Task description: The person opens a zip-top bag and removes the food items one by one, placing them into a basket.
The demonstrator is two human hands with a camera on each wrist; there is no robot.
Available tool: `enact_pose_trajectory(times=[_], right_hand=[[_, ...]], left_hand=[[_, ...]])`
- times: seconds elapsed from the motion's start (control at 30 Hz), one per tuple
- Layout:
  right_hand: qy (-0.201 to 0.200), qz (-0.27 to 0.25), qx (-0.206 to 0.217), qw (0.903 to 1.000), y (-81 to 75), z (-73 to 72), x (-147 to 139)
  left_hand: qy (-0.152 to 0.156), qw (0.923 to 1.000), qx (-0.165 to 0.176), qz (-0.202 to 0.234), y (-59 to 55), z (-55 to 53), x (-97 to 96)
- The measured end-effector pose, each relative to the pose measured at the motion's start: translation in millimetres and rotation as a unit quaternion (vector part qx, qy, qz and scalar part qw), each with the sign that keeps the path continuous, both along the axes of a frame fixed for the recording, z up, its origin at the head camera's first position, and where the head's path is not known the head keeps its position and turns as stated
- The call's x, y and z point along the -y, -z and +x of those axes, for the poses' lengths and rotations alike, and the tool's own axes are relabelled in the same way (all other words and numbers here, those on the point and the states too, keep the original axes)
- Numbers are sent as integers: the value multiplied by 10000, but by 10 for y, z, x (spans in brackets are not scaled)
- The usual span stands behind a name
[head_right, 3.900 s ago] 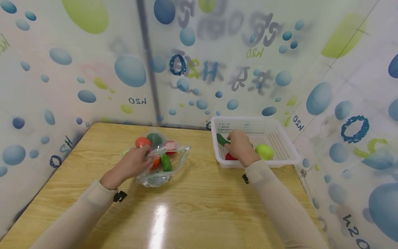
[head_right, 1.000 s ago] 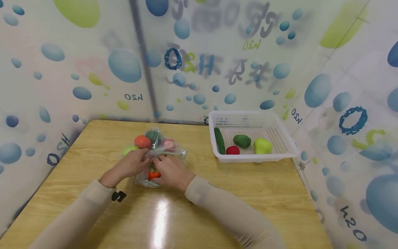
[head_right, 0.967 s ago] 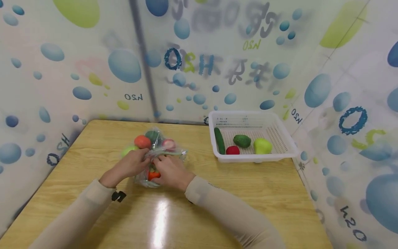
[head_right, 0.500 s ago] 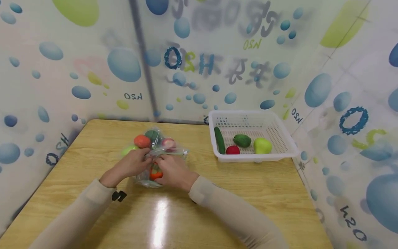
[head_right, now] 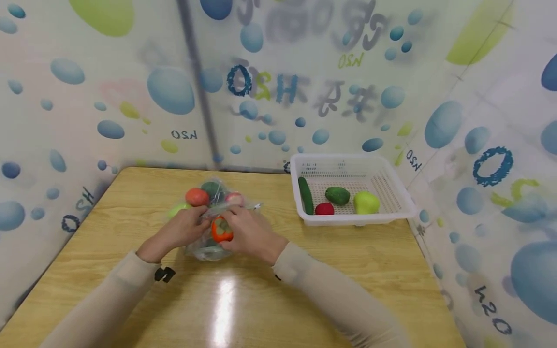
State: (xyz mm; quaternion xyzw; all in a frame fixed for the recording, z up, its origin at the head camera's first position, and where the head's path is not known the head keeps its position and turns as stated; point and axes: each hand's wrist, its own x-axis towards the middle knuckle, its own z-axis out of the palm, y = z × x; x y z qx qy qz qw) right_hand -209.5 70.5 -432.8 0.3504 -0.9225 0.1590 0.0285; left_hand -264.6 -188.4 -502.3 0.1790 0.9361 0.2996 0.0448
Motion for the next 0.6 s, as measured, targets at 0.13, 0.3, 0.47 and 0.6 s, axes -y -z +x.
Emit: enact_pose_trajectory(times=[0.13,0.3,0.47,0.6], right_hand=[[-22,-143,20,9999,-65,24,-59],[-85,-528,-17,9986,-116,33,-138],[39,-707,-11,9975,-188,47,-243],[229,-712,38,9972,-282,44,-325]], left_hand=[[46,9998,-178,-14,-80,67,-42],[0,9995,-320,-43,-291,203,-115],[-95,9985,-485,-219,-551,337,-203],[-429,9962,-637,-400,-608,392,-237]])
